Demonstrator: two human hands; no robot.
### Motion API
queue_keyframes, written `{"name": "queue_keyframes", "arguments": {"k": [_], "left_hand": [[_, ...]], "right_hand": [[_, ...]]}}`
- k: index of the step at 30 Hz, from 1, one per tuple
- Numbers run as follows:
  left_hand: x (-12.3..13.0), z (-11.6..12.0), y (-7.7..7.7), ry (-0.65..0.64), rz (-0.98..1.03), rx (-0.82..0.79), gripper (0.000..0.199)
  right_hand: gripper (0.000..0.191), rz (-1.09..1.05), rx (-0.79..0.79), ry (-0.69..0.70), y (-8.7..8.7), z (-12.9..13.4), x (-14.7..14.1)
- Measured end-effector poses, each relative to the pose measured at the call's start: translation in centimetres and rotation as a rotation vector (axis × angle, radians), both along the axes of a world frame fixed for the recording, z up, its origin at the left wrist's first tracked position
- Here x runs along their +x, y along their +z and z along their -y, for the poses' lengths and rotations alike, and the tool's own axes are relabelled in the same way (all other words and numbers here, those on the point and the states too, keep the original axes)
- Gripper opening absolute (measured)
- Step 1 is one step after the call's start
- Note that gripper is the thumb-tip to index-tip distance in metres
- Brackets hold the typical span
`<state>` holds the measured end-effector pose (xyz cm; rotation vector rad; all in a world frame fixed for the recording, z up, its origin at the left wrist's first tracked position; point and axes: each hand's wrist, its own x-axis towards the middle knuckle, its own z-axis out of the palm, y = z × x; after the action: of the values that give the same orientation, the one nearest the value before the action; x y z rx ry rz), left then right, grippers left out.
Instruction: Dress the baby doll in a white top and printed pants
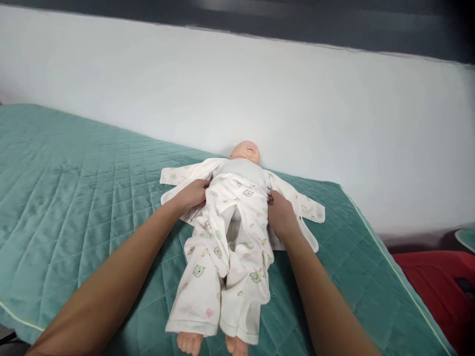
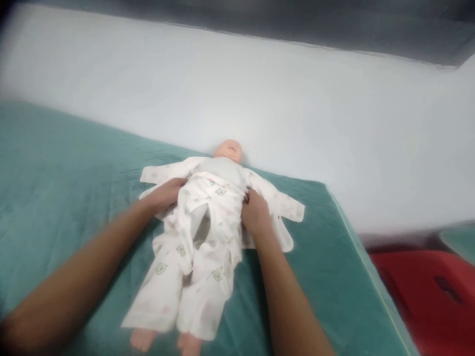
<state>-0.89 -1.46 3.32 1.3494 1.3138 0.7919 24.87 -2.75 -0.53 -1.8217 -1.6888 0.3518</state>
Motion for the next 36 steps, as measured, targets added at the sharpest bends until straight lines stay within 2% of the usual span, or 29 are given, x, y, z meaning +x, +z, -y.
{"name": "queue_keyframes", "arguments": {"k": [3, 7, 11, 14, 19, 23, 28, 36], "left_hand": [[-0.1, 0.1, 0.2, -0.078, -0.032, 0.032, 0.022], [0.0, 0.4, 0.0, -0.175, 0.192, -0.045, 0.029], [0.3, 0.5, -0.3, -0.117, 0.396, -0.123, 0.038], [0.4, 0.5, -0.3, -0.104, 0.484, -0.141, 0.043], [0.5, 0.4, -0.1, -0.099, 0.516, -0.209, 0.038], [0.6, 0.1, -0.5, -0.091, 0.534, -0.173, 0.043], [0.6, -0.2, -1.1, -0.097, 0.514, -0.181, 0.033], [0.6, -0.1, -1.4, -0.087, 0.436, -0.113, 0.038]], "right_hand": [[0.004, -0.084, -0.045, 0.073, 0.2, -0.2, 0.1], [0.016, -0.324, -0.056, 0.183, 0.3, -0.1, 0.1], [0.037, -0.646, -0.065, 0.224, 1.1, 1.0, -0.7], [0.045, -0.762, -0.081, 0.216, 1.7, 1.6, -1.4], [0.043, -0.715, -0.056, 0.177, 2.0, 1.6, -1.5], [0.040, -0.644, -0.012, 0.157, 1.6, 1.4, -1.1], [0.039, -0.616, 0.020, 0.124, 1.3, 1.3, -0.9], [0.032, -0.566, 0.009, 0.219, 1.9, 1.3, -1.2]]}}
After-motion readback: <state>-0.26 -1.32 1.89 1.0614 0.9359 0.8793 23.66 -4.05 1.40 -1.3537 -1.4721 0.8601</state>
